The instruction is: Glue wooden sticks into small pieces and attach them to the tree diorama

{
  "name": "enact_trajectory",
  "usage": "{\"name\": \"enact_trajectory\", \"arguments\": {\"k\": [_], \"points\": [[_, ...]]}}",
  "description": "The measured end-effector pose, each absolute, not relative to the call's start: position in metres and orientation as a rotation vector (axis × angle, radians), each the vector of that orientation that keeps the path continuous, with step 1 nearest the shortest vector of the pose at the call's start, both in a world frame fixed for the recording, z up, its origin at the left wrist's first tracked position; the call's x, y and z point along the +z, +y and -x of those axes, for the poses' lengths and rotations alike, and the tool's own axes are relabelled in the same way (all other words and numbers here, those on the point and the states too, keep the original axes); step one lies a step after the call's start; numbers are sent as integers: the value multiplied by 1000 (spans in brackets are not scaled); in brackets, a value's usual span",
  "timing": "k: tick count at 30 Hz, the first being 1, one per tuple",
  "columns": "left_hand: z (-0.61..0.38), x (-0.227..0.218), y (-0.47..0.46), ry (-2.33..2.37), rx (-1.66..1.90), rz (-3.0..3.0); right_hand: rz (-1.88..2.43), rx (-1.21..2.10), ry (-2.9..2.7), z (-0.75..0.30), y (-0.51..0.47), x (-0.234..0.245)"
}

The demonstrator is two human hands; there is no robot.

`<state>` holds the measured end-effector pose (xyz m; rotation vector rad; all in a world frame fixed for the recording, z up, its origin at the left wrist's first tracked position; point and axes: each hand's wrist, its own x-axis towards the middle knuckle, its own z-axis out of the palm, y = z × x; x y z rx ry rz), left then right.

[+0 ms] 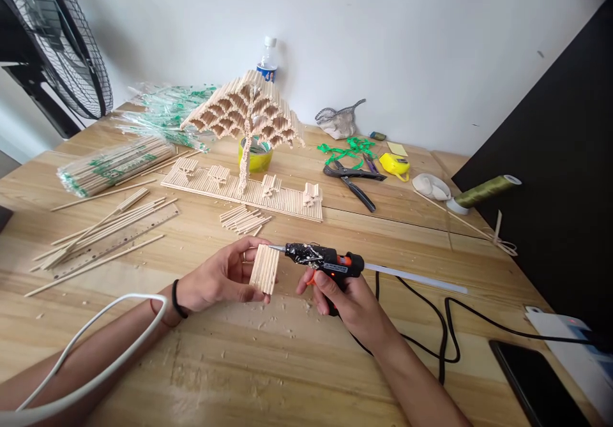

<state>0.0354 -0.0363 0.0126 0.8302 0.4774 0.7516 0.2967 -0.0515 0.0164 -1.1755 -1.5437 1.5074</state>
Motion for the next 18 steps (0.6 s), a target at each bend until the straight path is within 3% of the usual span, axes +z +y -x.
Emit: {"name": "enact_trajectory", "arguments": {"k": [18], "points": [[-33,12,-34,474,796,-912,1172,1554,-1563,-296,-53,22]]}}
